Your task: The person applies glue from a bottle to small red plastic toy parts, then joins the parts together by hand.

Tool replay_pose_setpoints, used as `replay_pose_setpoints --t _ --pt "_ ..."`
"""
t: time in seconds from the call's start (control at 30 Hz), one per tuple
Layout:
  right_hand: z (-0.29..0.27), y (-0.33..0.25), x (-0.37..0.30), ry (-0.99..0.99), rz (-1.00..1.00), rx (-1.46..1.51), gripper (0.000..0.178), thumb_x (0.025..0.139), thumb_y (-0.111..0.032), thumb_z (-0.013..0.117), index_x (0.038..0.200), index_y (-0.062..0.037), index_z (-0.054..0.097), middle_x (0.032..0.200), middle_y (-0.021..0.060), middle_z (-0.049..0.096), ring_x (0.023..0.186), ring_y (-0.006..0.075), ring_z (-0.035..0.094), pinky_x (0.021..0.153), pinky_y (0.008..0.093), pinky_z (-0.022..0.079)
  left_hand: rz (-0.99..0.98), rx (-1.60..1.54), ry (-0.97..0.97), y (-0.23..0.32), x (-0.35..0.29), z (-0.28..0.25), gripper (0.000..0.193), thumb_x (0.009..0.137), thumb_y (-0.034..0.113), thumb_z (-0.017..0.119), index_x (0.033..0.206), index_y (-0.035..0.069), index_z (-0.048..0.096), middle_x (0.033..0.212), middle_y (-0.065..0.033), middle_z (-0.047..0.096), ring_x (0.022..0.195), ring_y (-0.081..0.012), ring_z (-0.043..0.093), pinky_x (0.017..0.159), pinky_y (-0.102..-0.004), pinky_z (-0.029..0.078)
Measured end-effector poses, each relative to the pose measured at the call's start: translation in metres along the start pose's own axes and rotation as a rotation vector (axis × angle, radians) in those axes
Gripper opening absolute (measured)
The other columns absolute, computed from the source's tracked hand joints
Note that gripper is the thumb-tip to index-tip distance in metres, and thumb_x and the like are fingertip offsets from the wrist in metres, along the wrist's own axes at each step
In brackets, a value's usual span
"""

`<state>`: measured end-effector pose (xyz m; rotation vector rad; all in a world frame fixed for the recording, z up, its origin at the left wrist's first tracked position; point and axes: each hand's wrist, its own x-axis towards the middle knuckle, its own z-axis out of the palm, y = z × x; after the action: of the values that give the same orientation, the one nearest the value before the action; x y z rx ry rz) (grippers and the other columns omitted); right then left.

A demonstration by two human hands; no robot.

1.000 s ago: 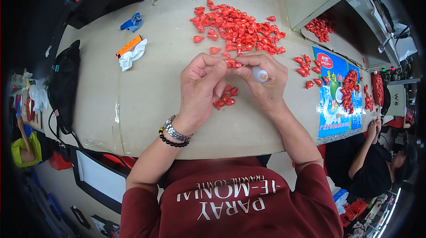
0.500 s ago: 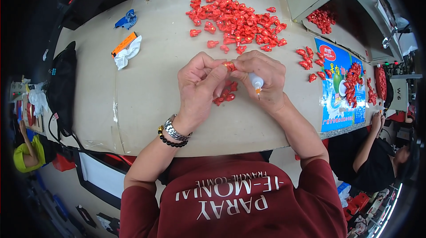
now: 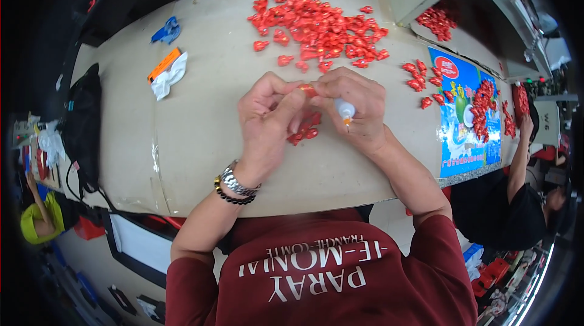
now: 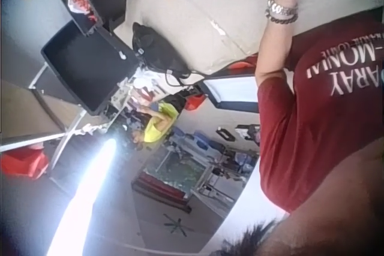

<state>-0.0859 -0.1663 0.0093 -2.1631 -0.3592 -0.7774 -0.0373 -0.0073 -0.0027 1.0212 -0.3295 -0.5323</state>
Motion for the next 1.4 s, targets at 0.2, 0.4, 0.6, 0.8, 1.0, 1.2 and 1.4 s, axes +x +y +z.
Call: replay_pose_setpoints --t 0.2,0.4,0.6,0.8,1.0,1.2,1.4 --pt "-0.013 -0.001 0.014 0.046 0.069 0.019 0.016 0.071 -0.001 0.074 0.083 -0.0009 0.065 0.074 0.0103 0.063 0.067 0.0221 0.063 0.059 0.0284 0.049 -0.042 0.052 -0.005 0.013 0.007 0.002 0.014 0.092 0.008 0.058 0.103 0.001 0.056 0.073 -0.0015 0.060 0.051 -0.0022 0.042 0.044 -0.0171 0.031" --pt "-0.095 0.007 0.024 0.108 0.701 -0.154 0.005 0.078 -0.005 0.066 0.082 -0.0006 0.066 0.069 -0.0003 0.061 0.063 0.0076 0.057 0.055 0.0234 0.044 -0.261 -0.392 0.026 0.026 0.011 -0.002 0.038 0.088 0.001 0.057 0.123 -0.001 0.045 0.094 -0.0082 0.062 0.078 -0.0116 0.056 0.058 -0.0181 0.043" --pt "-0.184 0.052 -0.043 0.316 0.956 -0.437 0.014 0.077 -0.013 0.070 0.083 -0.0002 0.067 0.068 0.0050 0.063 0.055 0.0123 0.056 0.053 0.0281 0.044 -0.338 -0.590 0.020 0.029 0.011 0.002 0.031 0.083 -0.008 0.055 0.114 -0.002 0.053 0.111 -0.0169 0.059 0.104 -0.0277 0.056 0.093 -0.0302 0.045" --pt "-0.208 0.086 -0.081 0.414 1.153 -0.461 0.013 0.076 -0.013 0.068 0.081 -0.0006 0.067 0.064 0.0053 0.060 0.053 0.0112 0.054 0.051 0.0271 0.043 -0.424 -0.493 -0.003 0.025 0.003 -0.001 0.020 0.095 0.012 0.053 0.108 -0.003 0.054 0.109 -0.0173 0.060 0.078 -0.0149 0.054 0.068 -0.0208 0.049" --pt "-0.212 0.073 -0.075 0.453 1.024 -0.668 0.025 0.078 -0.014 0.069 0.100 -0.0028 0.067 0.071 0.0038 0.061 0.058 0.0116 0.057 0.052 0.0269 0.044 -0.432 -0.617 -0.164 0.009 0.008 -0.010 0.033 0.098 0.036 0.046 0.103 0.004 0.054 0.101 -0.0105 0.058 0.063 -0.0054 0.040 0.040 -0.0150 0.032" --pt "-0.135 0.011 -0.005 0.345 0.747 -0.007 0.041 0.083 -0.005 0.060 0.122 -0.0045 0.051 0.101 0.0057 0.055 0.069 0.0116 0.056 0.058 0.0242 0.043 -0.427 -0.632 -0.041 0.012 0.004 -0.002 0.035 0.092 0.040 0.052 0.108 0.009 0.054 0.086 -0.0014 0.051 0.063 -0.0072 0.039 0.042 -0.0168 0.030" --pt "-0.060 -0.021 0.030 0.012 0.589 0.259 0.039 0.085 -0.001 0.056 0.124 -0.0034 0.047 0.110 0.0075 0.053 0.078 0.0121 0.061 0.061 0.0237 0.047 -0.404 -0.605 -0.032 0.013 0.007 -0.009 0.044 0.093 0.038 0.055 0.120 0.003 0.052 0.078 0.0022 0.051 0.059 -0.0063 0.039 0.042 -0.0178 0.028"
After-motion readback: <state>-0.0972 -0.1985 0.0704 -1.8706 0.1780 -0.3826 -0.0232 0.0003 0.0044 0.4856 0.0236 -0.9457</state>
